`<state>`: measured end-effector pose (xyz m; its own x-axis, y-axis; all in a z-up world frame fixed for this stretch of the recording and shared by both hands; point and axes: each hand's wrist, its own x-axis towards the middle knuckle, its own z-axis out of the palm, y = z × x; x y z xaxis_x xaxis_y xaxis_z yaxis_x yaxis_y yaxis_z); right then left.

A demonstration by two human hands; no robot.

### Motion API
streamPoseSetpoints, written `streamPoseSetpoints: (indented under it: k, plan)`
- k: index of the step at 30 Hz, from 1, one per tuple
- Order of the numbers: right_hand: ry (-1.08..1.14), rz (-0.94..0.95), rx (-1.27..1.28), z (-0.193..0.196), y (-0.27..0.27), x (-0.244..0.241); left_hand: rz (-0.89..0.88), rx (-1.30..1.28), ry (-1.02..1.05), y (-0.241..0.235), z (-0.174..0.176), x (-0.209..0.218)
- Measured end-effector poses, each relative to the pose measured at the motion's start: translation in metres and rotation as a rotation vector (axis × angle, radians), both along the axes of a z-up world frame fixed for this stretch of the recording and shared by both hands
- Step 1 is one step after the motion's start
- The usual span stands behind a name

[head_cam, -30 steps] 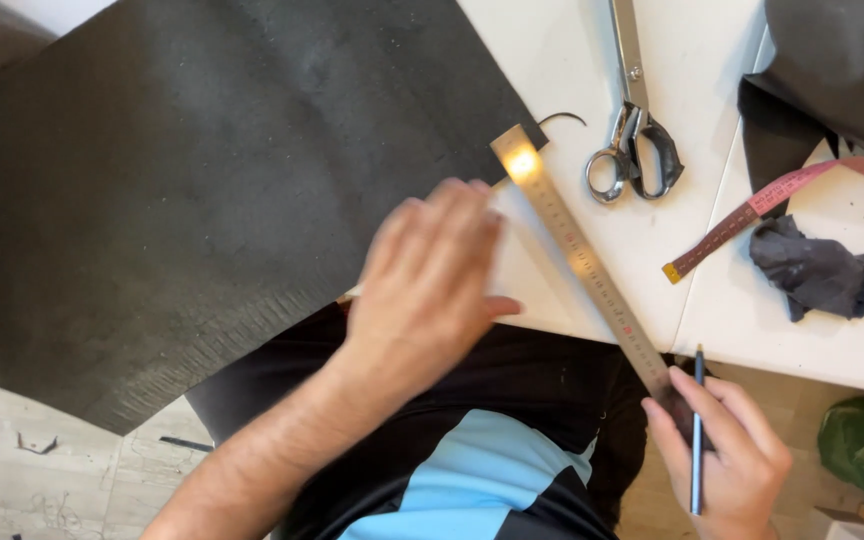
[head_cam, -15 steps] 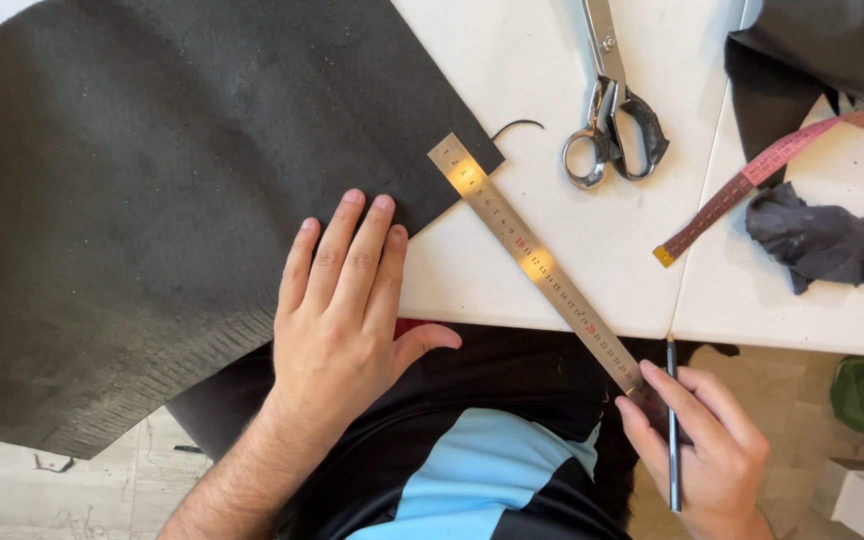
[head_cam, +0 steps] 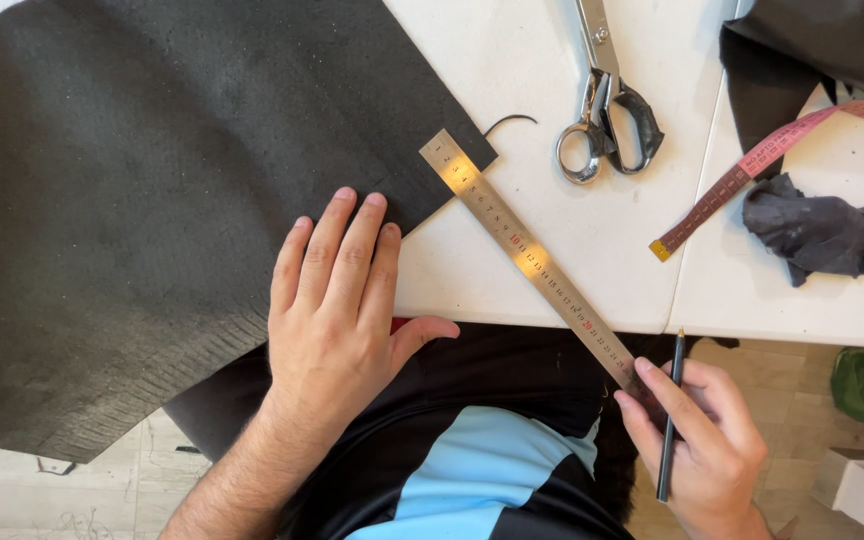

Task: Measuring and marking lines on a piece of black leather using a ruler and pen, followed by cutting along the marks with scissors.

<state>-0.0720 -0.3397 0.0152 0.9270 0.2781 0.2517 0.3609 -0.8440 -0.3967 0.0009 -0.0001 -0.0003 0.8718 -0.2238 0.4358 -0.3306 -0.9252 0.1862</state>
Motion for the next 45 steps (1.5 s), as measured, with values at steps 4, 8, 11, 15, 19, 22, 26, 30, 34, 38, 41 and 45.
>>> streamPoseSetpoints:
  k: [4, 8, 11, 15, 19, 22, 26, 30, 34, 38, 41, 45]
  plan:
    - [0.006, -0.002, 0.004, -0.001, -0.001, -0.001, 0.003, 0.004, -0.003, 0.0, 0.001, -0.001]
    - [0.002, 0.003, -0.003, -0.001, 0.0, 0.0, 0.003, 0.003, -0.003, 0.0, 0.0, 0.0]
    - [0.013, -0.012, 0.002, -0.001, -0.001, -0.001, 0.004, -0.003, -0.004, 0.0, 0.001, 0.0]
    - [-0.006, -0.045, -0.038, 0.0, -0.003, -0.001, 0.006, -0.005, -0.006, 0.0, 0.0, 0.001]
    - [-0.032, -0.069, -0.03, 0.006, -0.006, 0.001, 0.012, -0.023, -0.02, -0.005, 0.005, 0.004]
    - [-0.071, -0.103, -0.024, 0.007, -0.011, 0.002, -0.03, -0.036, 0.022, -0.018, 0.017, 0.019]
    - [-0.158, -0.155, -0.018, 0.002, -0.029, 0.002, -0.053, 0.081, -0.013, -0.048, 0.012, 0.057]
    - [-0.159, -0.227, 0.033, -0.005, -0.044, -0.007, -0.097, 0.116, 0.007, -0.057, 0.006, 0.092]
    - [-0.162, -0.227, 0.104, -0.007, -0.043, -0.006, -0.068, 0.257, 0.191, -0.061, 0.016, 0.139]
    - [-0.171, -0.253, 0.13, -0.009, -0.046, -0.007, -0.115, 0.248, 0.311, -0.063, 0.001, 0.179]
    - [-0.191, -0.264, 0.156, -0.017, -0.056, -0.008, -0.144, 0.277, 0.537, -0.064, 0.018, 0.186]
    - [-0.181, -0.272, 0.174, -0.019, -0.06, -0.01, -0.187, 0.256, 0.522, -0.054, 0.008, 0.202]
